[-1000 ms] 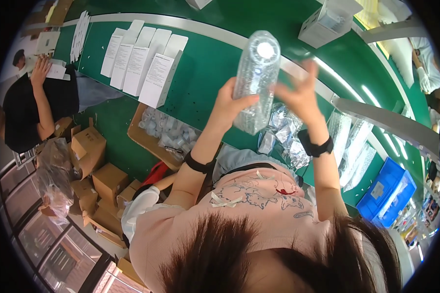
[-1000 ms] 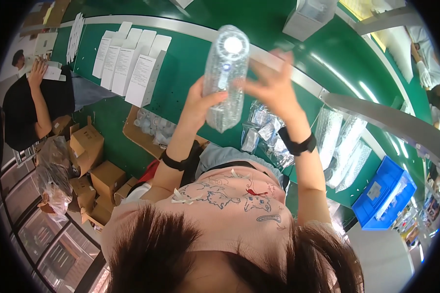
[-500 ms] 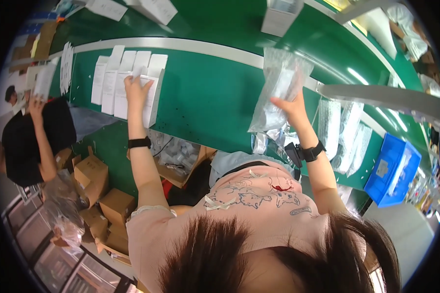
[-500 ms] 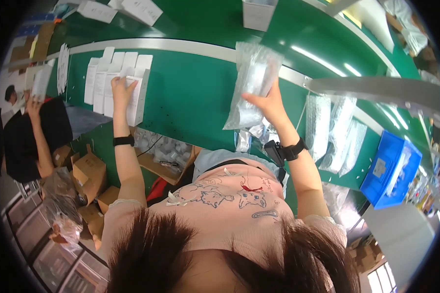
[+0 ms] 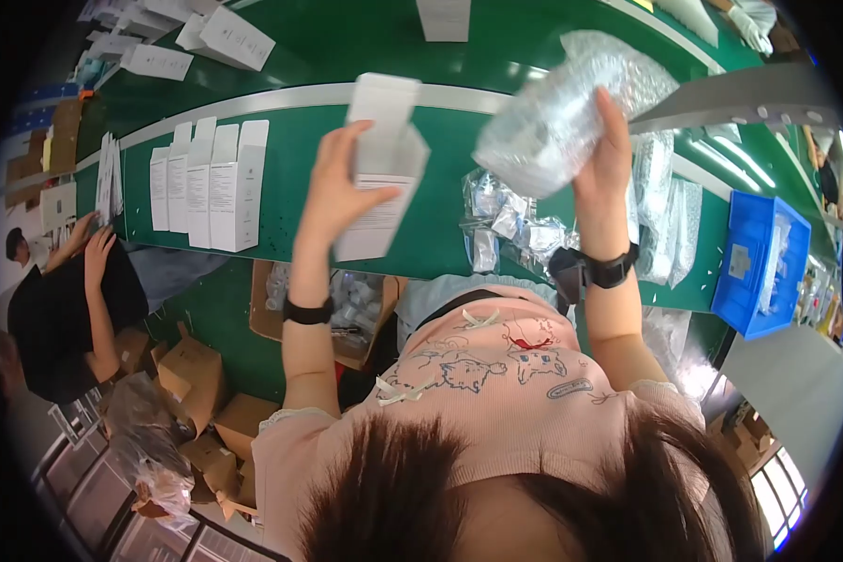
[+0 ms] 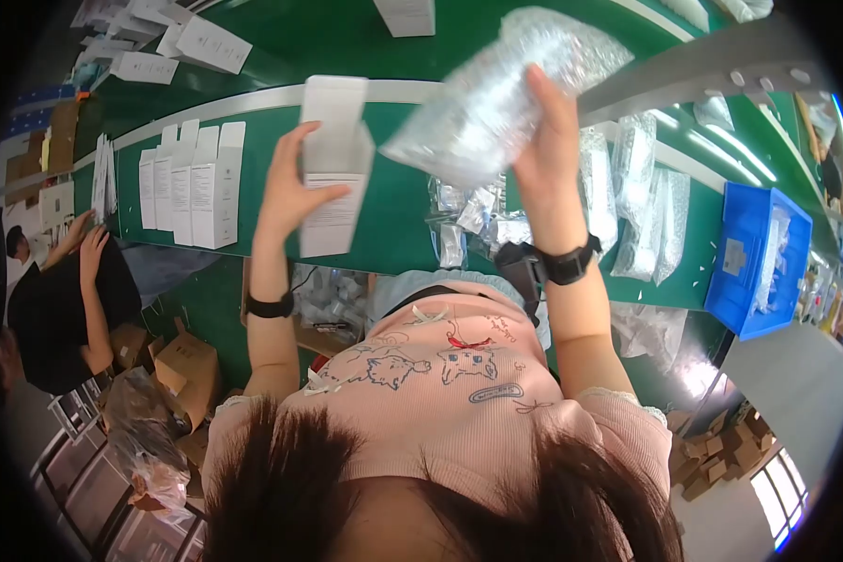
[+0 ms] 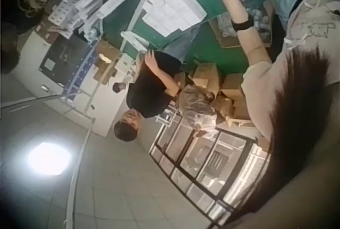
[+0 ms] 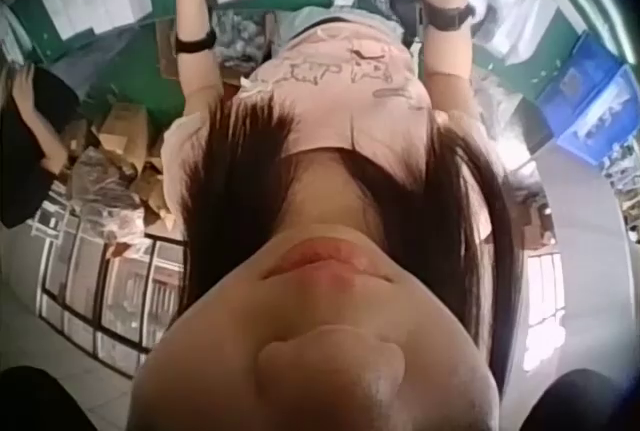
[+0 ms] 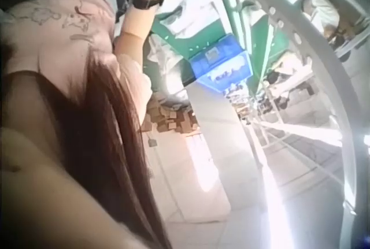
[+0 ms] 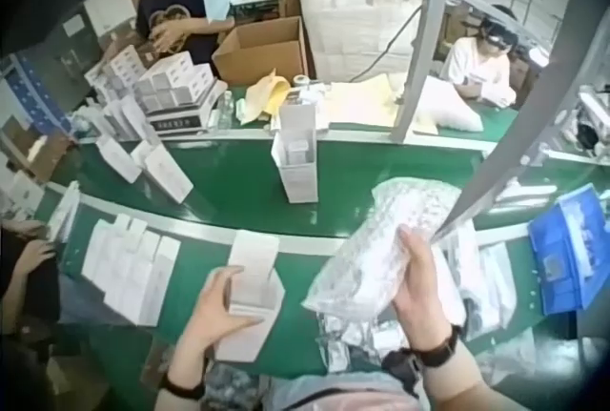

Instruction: The person picks up a box, places a wrapped device and a small bag inside, and sets the box on the table, repeating this process several times. Finally, the person gathers more small plastic bags from a blue bin and places them on the table.

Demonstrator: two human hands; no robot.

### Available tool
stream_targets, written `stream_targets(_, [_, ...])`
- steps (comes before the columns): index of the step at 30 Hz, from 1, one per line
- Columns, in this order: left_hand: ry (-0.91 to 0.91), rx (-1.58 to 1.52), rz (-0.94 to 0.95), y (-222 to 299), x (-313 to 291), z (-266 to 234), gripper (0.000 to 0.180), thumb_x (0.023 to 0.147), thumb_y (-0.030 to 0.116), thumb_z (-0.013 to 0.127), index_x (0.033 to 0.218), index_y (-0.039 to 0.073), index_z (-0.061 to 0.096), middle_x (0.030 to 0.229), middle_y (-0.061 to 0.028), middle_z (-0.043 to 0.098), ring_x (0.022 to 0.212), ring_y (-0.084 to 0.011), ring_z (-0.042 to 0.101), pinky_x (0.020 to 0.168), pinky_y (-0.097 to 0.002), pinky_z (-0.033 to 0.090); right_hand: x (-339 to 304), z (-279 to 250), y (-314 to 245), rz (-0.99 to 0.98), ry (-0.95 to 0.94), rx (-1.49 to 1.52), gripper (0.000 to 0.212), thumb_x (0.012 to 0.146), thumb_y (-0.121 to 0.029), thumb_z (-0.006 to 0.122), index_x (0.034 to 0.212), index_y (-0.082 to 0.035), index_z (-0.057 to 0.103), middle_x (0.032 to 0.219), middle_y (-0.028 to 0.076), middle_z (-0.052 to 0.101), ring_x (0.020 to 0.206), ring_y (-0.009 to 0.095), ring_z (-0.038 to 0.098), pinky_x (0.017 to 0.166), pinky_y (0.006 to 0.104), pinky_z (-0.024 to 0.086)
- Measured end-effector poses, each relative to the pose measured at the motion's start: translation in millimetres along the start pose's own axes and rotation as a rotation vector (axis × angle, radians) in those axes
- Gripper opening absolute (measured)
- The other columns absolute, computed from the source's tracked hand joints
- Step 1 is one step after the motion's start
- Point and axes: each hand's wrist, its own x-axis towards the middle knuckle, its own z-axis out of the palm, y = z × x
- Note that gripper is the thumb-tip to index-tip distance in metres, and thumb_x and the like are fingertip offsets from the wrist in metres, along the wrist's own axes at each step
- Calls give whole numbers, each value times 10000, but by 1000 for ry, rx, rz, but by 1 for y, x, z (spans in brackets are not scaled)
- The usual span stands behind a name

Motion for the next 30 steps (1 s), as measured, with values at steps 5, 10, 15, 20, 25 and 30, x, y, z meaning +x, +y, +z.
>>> stream_targets(5, [90, -225, -26, 48, -2, 49, 744, 501, 141, 807, 1098, 66, 371, 1071, -154, 453, 1000, -298, 485, 835, -356, 417, -4, 75, 17, -512, 172, -226, 349, 806, -148, 586, 1100, -13, 455, 1210, 112, 450, 1062, 233, 482, 839, 347, 435])
stream_targets(10, [302, -237, -9, 54, -6, 74, 764, 509, 188, 828, 1049, 88, 297, 1085, -179, 443, 985, -325, 494, 805, -374, 432, 2, 35, 23, -845, 186, -1073, 804, 671, -218, 701, 1331, -87, 261, 1311, 116, 363, 1168, 319, 390, 1001, 316, 263])
stream_targets(15, [365, -178, 425, 44, 3, 80, 782, 505, 204, 839, 1019, 82, 262, 1122, -218, 422, 986, -366, 484, 804, -402, 431, -5, 50, -5, -870, -480, -1151, 246, 766, -79, 605, 1006, -66, 549, 1208, 90, 441, 1064, 234, 466, 845, 333, 418])
stream_targets(20, [474, -369, 394, 12, 12, 80, 773, 511, 193, 840, 999, 78, 252, 1190, -223, 377, 1032, -363, 458, 845, -409, 412, -3, 14, 4, -755, -580, -1300, 324, 716, -111, 635, 1033, -88, 573, 1175, 99, 458, 1051, 294, 457, 878, 376, 395])
stream_targets(25, [510, -213, 122, -35, -14, 76, 771, 529, 172, 832, 1036, 67, 260, 1242, -216, 322, 1092, -321, 417, 895, -402, 376, -12, -62, 89, -275, -500, -1715, 315, 700, -101, 635, 1009, -83, 576, 1115, 90, 504, 1111, 294, 398, 869, 404, 391])
stream_targets(30, [456, -341, 78, -27, -34, 55, 773, 551, 138, 813, 1142, 60, 320, 1284, -211, 288, 1074, -292, 427, 888, -389, 375, -12, -72, 104, -255, -711, -1902, 227, 695, -84, 631, 911, -69, 565, 1096, 82, 521, 1120, 274, 391, 881, 407, 382])
